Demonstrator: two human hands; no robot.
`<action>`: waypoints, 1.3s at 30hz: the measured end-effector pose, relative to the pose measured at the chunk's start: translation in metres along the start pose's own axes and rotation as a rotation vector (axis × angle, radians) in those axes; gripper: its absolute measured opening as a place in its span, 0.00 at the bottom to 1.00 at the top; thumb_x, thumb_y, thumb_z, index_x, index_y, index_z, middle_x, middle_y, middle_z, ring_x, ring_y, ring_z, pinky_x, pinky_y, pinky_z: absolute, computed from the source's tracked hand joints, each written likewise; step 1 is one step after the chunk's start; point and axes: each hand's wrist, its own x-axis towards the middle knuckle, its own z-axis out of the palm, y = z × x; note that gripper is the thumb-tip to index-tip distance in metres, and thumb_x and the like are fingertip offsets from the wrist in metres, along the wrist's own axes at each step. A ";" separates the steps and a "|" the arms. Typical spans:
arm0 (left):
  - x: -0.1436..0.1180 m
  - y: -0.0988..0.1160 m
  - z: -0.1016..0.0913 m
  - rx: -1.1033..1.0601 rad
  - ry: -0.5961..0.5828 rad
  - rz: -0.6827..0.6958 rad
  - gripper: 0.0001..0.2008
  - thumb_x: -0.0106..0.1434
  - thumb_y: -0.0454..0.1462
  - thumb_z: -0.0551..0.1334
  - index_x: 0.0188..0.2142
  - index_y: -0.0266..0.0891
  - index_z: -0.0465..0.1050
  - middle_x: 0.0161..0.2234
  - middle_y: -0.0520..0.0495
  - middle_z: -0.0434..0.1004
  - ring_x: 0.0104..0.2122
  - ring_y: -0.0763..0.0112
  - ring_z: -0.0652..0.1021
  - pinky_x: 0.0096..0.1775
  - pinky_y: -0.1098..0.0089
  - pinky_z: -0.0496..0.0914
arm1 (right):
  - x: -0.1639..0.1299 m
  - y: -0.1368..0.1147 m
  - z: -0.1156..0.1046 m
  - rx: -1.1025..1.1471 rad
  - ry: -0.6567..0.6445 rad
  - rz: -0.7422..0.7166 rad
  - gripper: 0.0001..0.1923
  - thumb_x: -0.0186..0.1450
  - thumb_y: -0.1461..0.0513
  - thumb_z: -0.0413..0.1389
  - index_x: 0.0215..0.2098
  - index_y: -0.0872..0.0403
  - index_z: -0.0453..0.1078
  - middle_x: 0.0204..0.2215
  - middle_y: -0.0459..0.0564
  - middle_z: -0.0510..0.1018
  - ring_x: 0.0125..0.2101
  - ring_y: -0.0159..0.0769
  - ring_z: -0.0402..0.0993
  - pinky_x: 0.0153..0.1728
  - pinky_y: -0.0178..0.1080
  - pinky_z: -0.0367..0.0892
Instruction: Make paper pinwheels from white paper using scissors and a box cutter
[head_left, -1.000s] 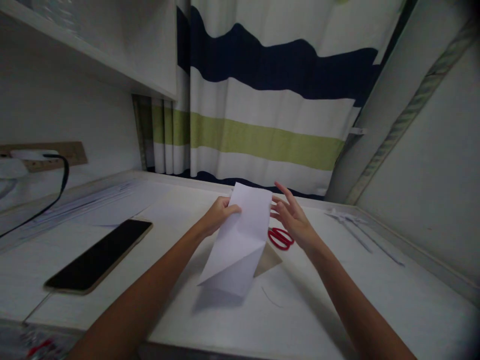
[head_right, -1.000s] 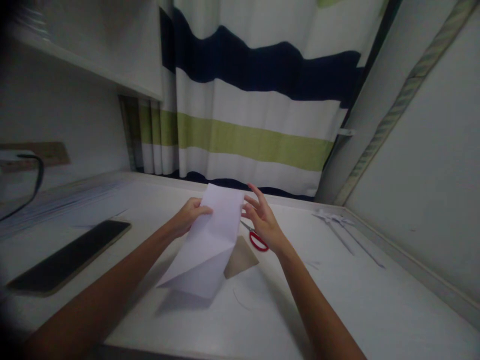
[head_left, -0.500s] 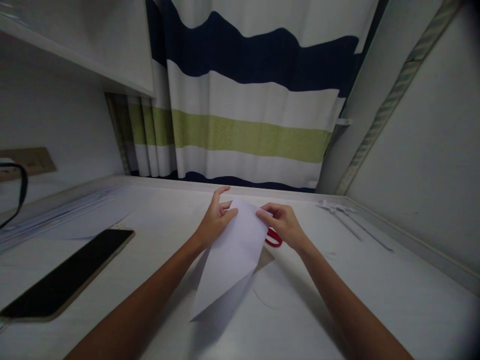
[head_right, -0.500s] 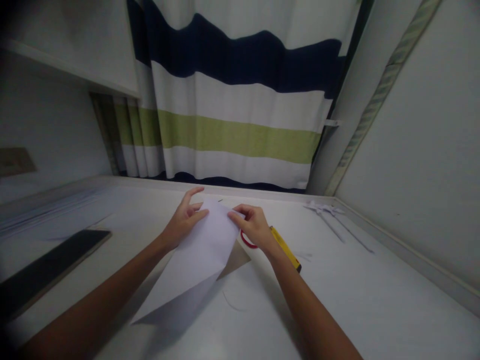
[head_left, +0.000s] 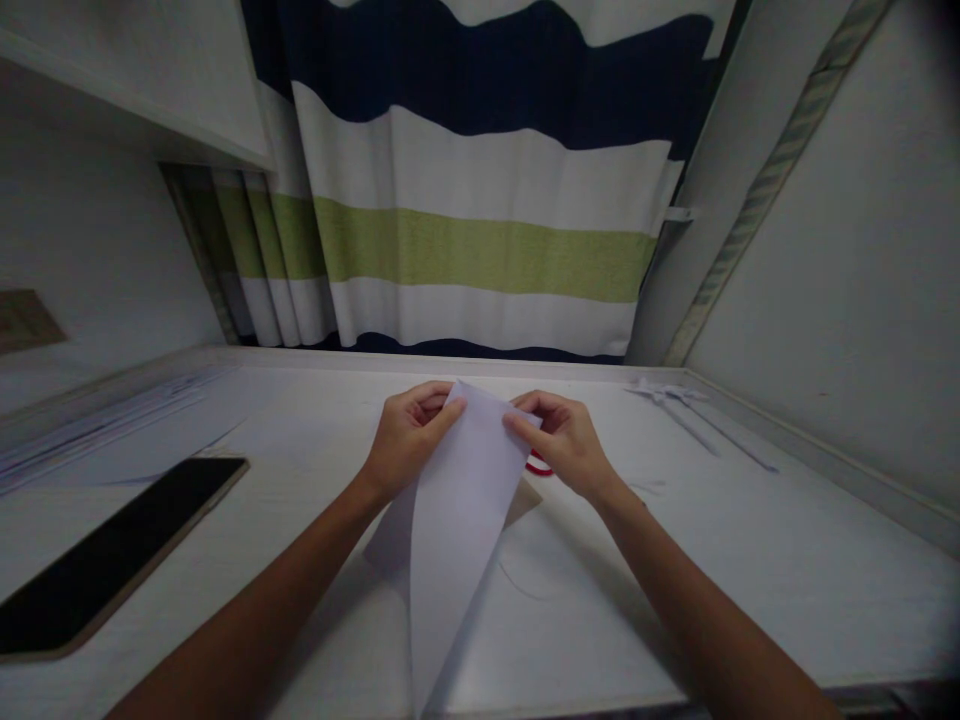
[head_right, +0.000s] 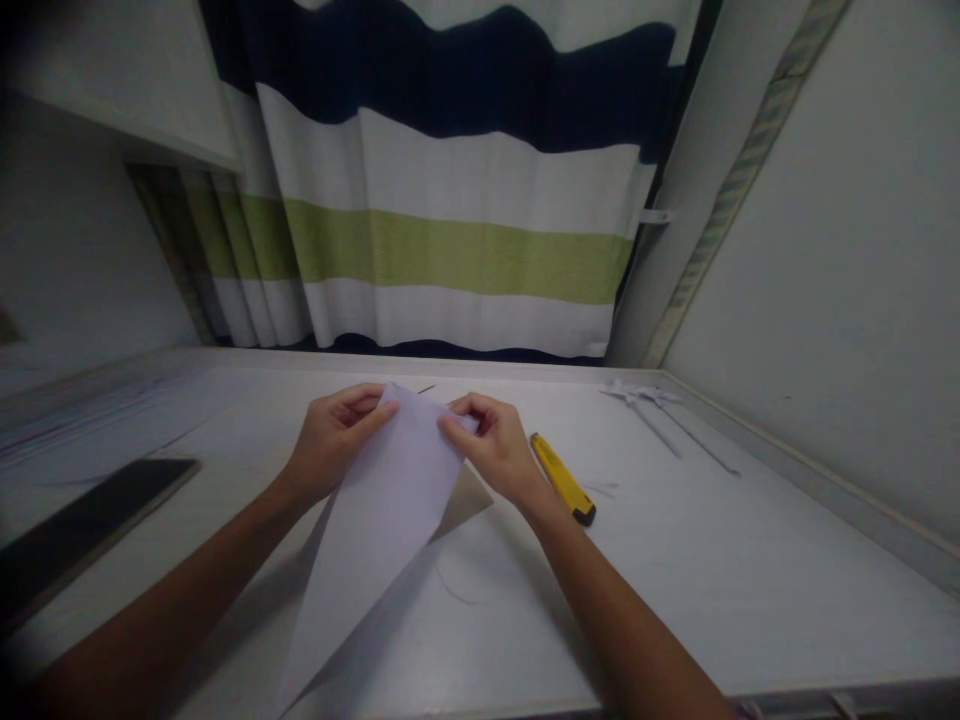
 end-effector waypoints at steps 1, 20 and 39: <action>0.000 0.000 0.000 0.007 0.001 0.004 0.09 0.50 0.38 0.61 0.30 0.34 0.71 0.25 0.49 0.75 0.23 0.74 0.73 0.24 0.77 0.67 | 0.000 0.000 0.001 0.002 0.007 -0.006 0.08 0.53 0.60 0.55 0.21 0.57 0.63 0.23 0.47 0.69 0.24 0.28 0.62 0.24 0.32 0.60; -0.003 0.001 0.000 0.100 0.058 0.070 0.07 0.50 0.38 0.61 0.26 0.34 0.71 0.22 0.51 0.74 0.20 0.77 0.72 0.20 0.80 0.65 | -0.003 0.001 0.003 -0.059 0.013 -0.083 0.08 0.55 0.60 0.53 0.22 0.56 0.60 0.23 0.46 0.67 0.25 0.28 0.62 0.25 0.33 0.59; -0.004 0.003 -0.001 0.204 0.092 0.128 0.07 0.51 0.38 0.60 0.24 0.35 0.72 0.20 0.53 0.72 0.18 0.80 0.69 0.18 0.82 0.62 | -0.005 -0.001 0.004 -0.157 0.038 -0.064 0.10 0.56 0.58 0.53 0.23 0.56 0.61 0.22 0.46 0.67 0.23 0.28 0.60 0.23 0.32 0.58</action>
